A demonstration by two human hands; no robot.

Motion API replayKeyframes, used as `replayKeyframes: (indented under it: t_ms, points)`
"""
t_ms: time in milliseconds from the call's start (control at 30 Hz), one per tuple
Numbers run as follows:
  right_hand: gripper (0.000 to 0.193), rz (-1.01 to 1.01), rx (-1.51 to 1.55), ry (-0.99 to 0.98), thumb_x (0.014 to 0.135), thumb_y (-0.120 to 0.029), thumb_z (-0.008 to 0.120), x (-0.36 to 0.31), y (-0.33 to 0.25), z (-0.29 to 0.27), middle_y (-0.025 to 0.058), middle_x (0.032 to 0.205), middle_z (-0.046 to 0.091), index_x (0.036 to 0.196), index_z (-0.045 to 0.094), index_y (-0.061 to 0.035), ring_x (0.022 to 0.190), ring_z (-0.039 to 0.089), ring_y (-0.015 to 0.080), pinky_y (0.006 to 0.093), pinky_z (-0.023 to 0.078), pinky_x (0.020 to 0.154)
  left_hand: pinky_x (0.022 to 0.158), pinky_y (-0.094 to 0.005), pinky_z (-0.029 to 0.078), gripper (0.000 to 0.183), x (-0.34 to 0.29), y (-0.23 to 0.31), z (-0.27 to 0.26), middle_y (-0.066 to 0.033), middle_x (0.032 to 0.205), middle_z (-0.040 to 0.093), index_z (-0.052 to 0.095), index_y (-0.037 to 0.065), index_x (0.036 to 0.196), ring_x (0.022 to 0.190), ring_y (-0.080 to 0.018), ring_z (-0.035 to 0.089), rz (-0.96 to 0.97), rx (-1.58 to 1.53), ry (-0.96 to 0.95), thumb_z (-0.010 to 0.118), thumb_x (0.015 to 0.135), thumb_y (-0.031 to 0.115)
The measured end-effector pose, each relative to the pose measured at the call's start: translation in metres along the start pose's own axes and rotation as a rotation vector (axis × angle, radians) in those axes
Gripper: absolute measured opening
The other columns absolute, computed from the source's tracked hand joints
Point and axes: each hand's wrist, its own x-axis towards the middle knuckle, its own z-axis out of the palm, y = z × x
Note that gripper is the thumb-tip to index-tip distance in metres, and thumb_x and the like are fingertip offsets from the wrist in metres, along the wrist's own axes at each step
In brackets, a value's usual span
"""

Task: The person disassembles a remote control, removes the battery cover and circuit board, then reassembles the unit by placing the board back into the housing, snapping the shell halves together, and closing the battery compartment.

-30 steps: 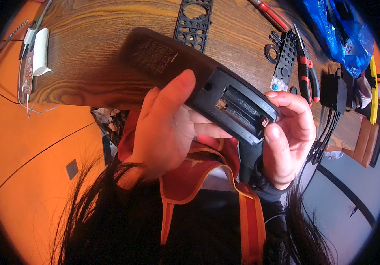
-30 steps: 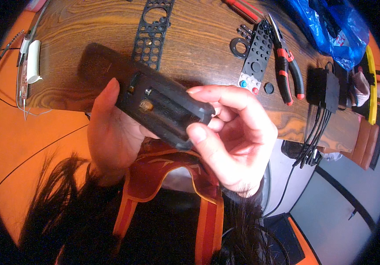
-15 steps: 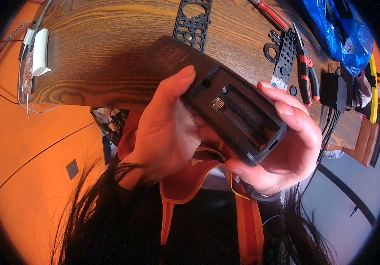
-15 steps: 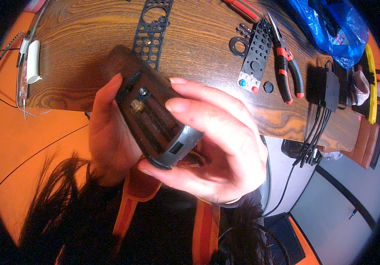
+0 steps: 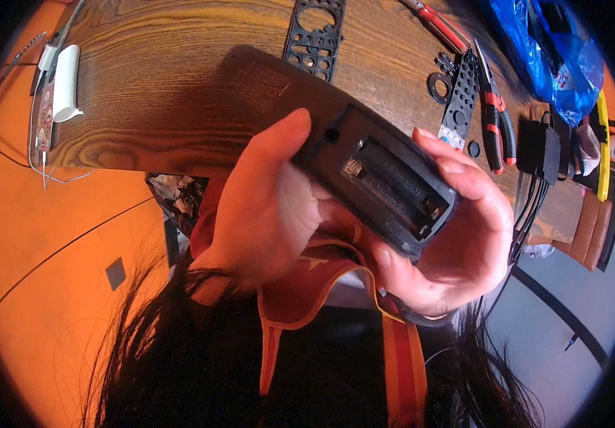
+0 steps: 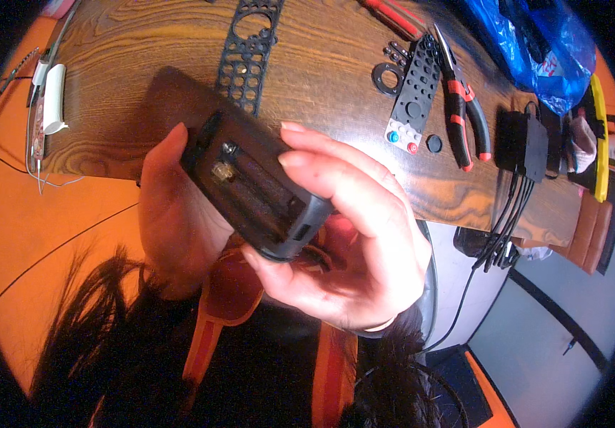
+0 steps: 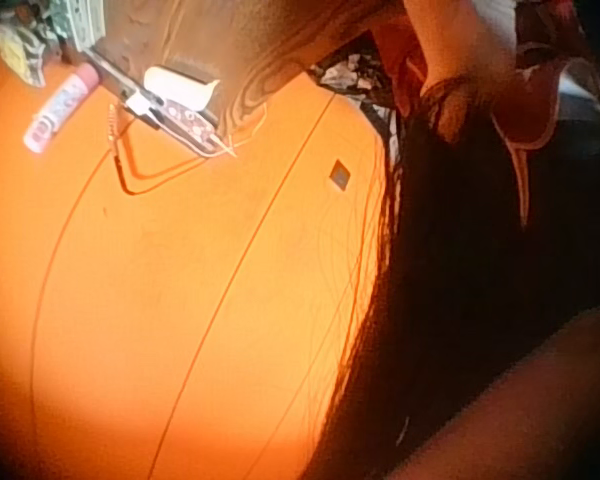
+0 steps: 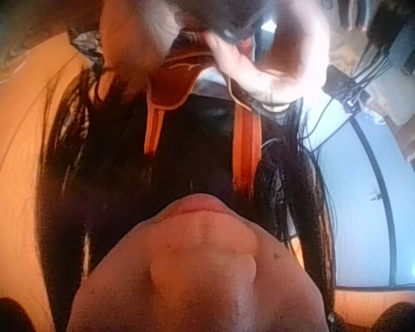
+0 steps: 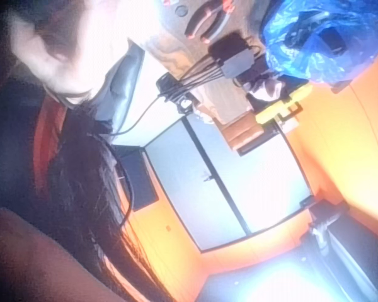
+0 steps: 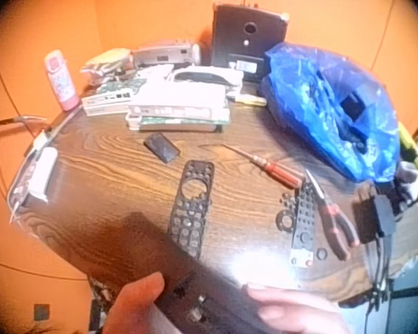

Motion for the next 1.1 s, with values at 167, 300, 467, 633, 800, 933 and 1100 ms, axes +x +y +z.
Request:
replayKeyframes:
  t_ms: [167,300,467,633,800,933,1100]
  points:
    - [0.069,0.017,-0.272,-0.030,0.059,-0.010,0.082,0.002,-0.001,0.004,0.0233,0.110,0.058,0.119,0.052,0.0083,0.102,0.058,0.0335,0.0390,0.046,0.089,0.072,-0.0308,0.050,0.029,-0.003,-0.002,0.011,-0.0105,0.094,0.063,0.055,0.000,0.105,0.085,-0.0171,0.061,0.180,0.674,0.127,0.051,0.092,0.025]
    - [0.069,0.061,-0.315,0.058,0.057,-0.002,0.079,-0.009,0.006,0.014,0.0214,0.105,0.060,0.120,0.053,0.0083,0.095,0.060,0.0307,0.0362,0.048,0.084,0.057,-0.0297,0.045,0.015,-0.001,-0.004,0.017,-0.0092,0.073,0.061,0.059,0.001,0.092,0.062,-0.0174,0.058,0.422,1.169,0.156,0.054,0.089,0.016]
    - [0.066,0.292,0.084,0.169,0.065,-0.003,0.069,-0.025,0.020,0.026,0.0221,0.120,0.053,0.126,0.046,0.0081,0.109,0.054,0.0302,0.0389,0.043,0.093,0.054,-0.0421,0.046,0.015,0.007,-0.010,0.014,-0.0152,0.069,0.059,0.059,0.003,0.087,0.061,-0.0355,0.058,0.728,1.640,0.093,0.061,0.083,0.017]
    - [0.062,0.416,0.263,0.284,0.082,-0.016,0.063,-0.018,0.009,0.016,0.0216,0.128,0.050,0.134,0.038,0.0065,0.115,0.051,0.0282,0.0387,0.038,0.101,0.052,-0.0421,0.047,0.018,-0.003,-0.015,0.014,-0.0165,0.072,0.057,0.053,0.003,0.088,0.061,-0.0372,0.058,0.527,1.759,0.142,0.061,0.081,0.017]
    - [0.060,0.272,0.538,0.176,0.080,-0.034,0.068,0.013,0.010,-0.003,0.0227,0.109,0.059,0.122,0.050,0.0052,0.098,0.060,0.0305,0.0379,0.049,0.085,0.056,-0.0434,0.049,0.023,-0.007,-0.015,0.014,-0.0168,0.077,0.057,0.052,0.001,0.094,0.065,-0.0366,0.059,0.443,1.891,-0.021,0.061,0.080,0.017]
    - [0.036,0.326,0.720,-0.019,0.068,-0.011,0.078,0.025,0.010,-0.015,0.0183,0.083,0.063,0.096,0.060,0.0014,0.078,0.063,0.0256,0.0319,0.050,0.068,0.062,-0.0422,0.049,0.028,-0.012,-0.013,0.017,-0.0164,0.082,0.057,0.054,0.002,0.101,0.072,-0.0349,0.060,0.328,1.818,-0.065,0.063,0.080,0.018]
    - [0.032,0.443,0.814,0.075,0.068,0.007,0.076,0.026,0.001,-0.014,0.0100,0.088,0.067,0.095,0.061,0.0035,0.078,0.063,0.0133,0.0243,0.050,0.071,0.052,-0.0374,0.045,0.019,-0.012,-0.008,0.019,-0.0118,0.065,0.057,0.058,0.002,0.086,0.055,-0.0297,0.057,0.236,1.719,-0.160,0.063,0.084,0.021]
